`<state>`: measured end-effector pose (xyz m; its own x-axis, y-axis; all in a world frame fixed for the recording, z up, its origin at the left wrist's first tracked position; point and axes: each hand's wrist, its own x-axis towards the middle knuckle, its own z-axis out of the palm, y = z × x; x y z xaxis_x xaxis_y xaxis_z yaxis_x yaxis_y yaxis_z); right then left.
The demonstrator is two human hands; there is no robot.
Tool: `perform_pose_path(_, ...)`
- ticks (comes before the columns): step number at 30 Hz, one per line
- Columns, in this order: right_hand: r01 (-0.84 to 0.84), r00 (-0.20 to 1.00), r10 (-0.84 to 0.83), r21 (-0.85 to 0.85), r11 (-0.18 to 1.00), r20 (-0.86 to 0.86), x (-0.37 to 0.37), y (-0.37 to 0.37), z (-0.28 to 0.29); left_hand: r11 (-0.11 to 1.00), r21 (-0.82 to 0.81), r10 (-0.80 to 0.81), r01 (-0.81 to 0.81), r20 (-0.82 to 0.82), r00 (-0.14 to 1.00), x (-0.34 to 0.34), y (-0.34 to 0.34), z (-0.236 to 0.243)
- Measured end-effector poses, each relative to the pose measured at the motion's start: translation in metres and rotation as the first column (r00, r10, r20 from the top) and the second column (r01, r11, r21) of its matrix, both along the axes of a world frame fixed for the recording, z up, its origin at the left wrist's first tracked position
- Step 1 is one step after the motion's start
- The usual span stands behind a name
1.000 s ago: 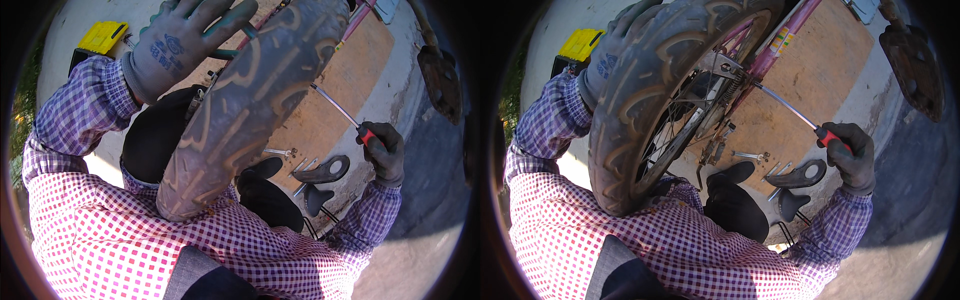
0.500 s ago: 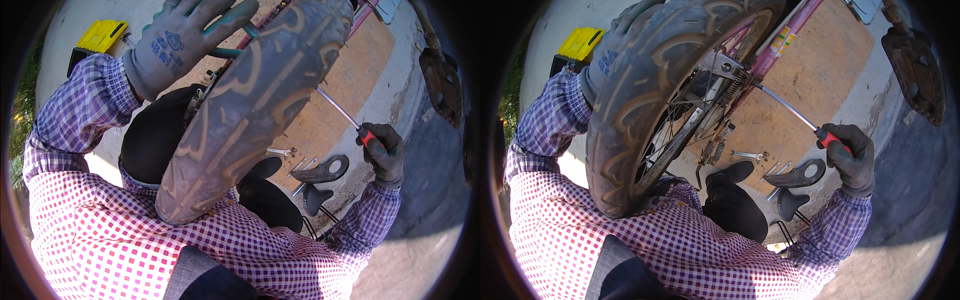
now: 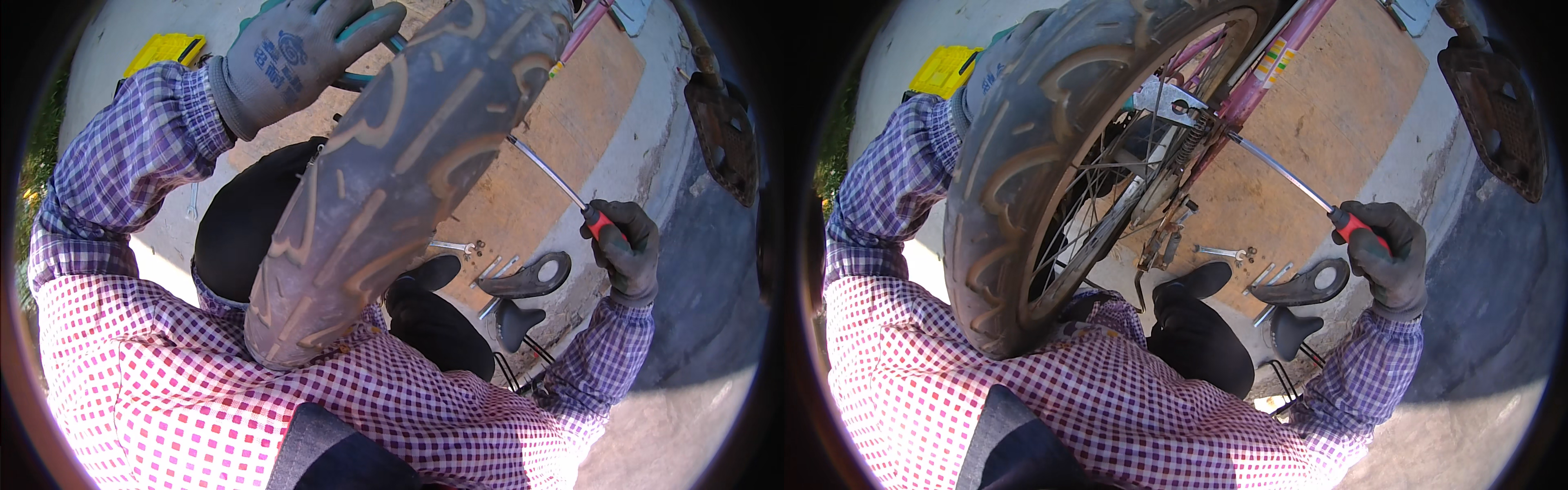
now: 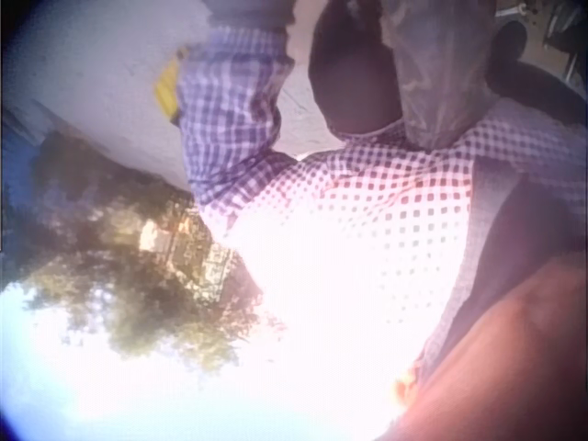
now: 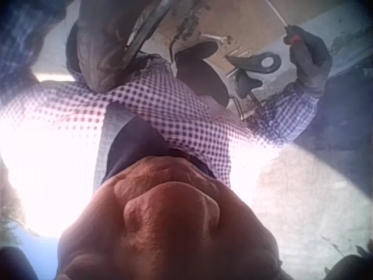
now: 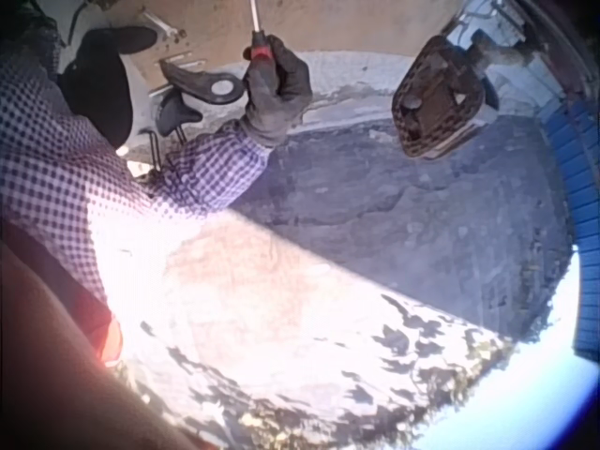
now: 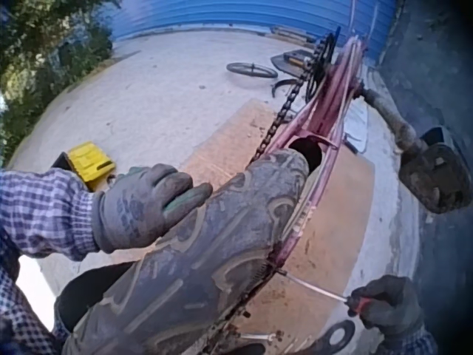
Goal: The person uses a screwdriver to loosen the rear axle nut on a bicycle, then removes the wheel. They place the screwdriver and pliers on the ground, pick up a small metal part, and use a brush to clean a crack in the concrete floor. The person then examines the small metal part with both hands.
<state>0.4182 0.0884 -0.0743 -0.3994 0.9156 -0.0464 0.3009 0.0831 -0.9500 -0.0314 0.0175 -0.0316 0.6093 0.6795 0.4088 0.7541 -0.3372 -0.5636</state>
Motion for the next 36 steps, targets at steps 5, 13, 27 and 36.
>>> perform_pose_path(5,-0.013,1.000,0.013,0.026,1.000,-0.006,-0.006,0.002,-0.009,0.996,-0.080,0.031,-0.034,-0.039,0.999,-0.006,0.008,0.000)
perform_pose_path(13,-0.007,1.000,0.006,0.076,0.997,0.009,-0.009,0.001,0.001,0.944,-0.308,0.119,-0.118,-0.017,0.993,-0.011,0.018,0.027)
perform_pose_path(27,-0.031,0.999,0.034,0.128,0.991,-0.014,-0.028,0.006,-0.018,0.776,-0.627,0.122,-0.078,0.028,0.992,-0.033,0.036,0.040)
perform_pose_path(36,-0.046,0.999,0.046,0.093,0.995,0.001,-0.028,0.004,0.006,0.517,-0.853,0.279,-0.076,0.084,0.957,-0.021,0.029,0.042)
